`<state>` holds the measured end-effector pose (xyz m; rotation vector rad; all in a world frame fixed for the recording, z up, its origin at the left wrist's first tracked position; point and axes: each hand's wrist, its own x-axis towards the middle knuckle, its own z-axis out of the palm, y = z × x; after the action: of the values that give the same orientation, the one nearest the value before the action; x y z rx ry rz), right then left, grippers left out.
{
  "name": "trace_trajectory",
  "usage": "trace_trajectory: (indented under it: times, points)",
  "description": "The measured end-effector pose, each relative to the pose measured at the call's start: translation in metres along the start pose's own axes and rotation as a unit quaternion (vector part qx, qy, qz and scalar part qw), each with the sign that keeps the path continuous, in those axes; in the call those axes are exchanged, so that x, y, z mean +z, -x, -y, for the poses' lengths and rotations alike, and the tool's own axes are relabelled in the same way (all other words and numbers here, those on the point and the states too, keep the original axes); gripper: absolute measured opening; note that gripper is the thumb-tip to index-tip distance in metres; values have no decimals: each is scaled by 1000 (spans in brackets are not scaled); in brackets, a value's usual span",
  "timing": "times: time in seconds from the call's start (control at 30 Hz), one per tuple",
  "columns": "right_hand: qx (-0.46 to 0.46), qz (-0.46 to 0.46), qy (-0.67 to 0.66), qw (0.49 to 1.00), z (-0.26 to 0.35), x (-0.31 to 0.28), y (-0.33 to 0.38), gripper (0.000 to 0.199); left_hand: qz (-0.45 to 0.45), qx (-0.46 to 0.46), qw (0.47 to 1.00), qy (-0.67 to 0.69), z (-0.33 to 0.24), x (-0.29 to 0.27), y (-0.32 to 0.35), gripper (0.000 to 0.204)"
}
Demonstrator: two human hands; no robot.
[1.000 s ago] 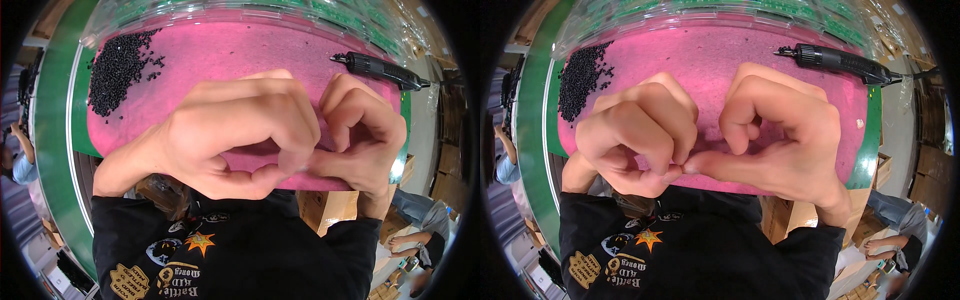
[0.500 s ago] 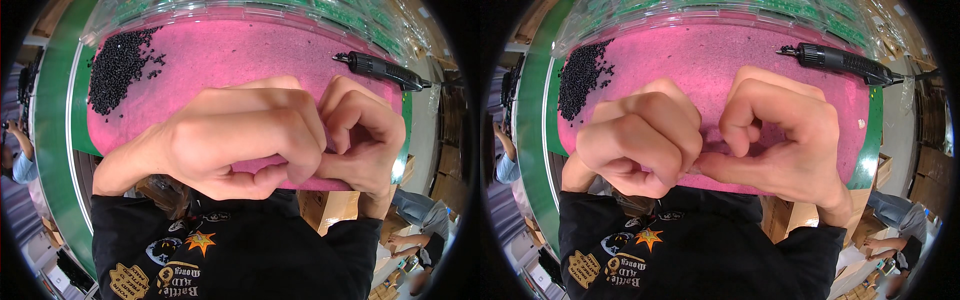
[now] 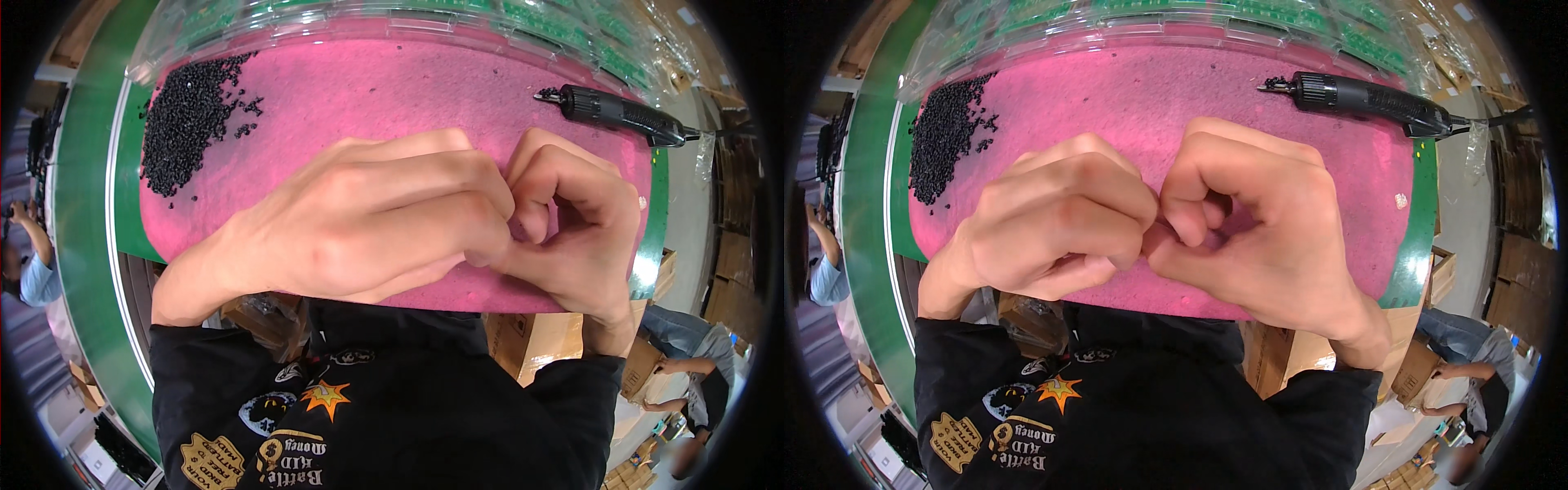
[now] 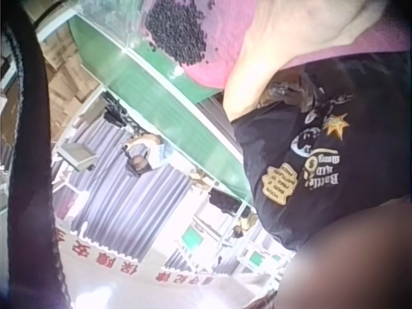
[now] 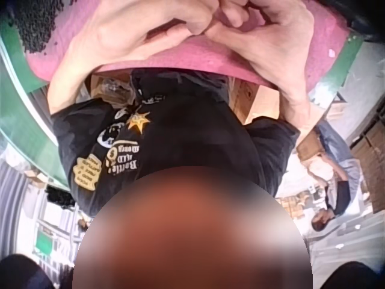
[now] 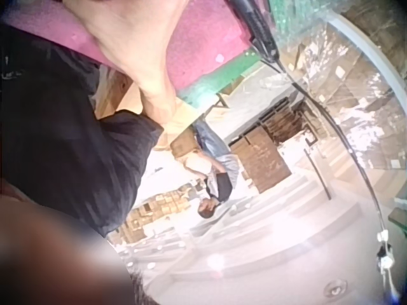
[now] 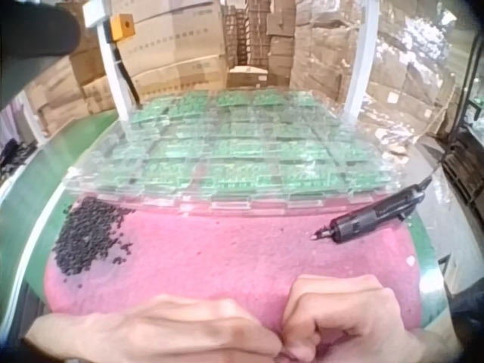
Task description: Install a circuit board into a plastic housing component and secure it with screws using an electric screwdriver.
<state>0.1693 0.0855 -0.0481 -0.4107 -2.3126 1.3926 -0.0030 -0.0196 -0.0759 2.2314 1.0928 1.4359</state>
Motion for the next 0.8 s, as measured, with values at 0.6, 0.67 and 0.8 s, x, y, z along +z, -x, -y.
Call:
trace_trajectory:
  times: [0.6, 0.67, 0.8]
  points:
    - [-52, 2, -47, 998, -10, 1, -3, 29, -14, -34, 999, 27, -8, -1, -2, 20]
    - [-49, 8, -45, 998, -8, 0, -3, 30, -3, -36, 999, 32, -8, -3, -4, 19]
    - [-51, 17, -48, 997, -11, 1, -2, 30, 17, -36, 997, 66, -5, -3, -2, 16]
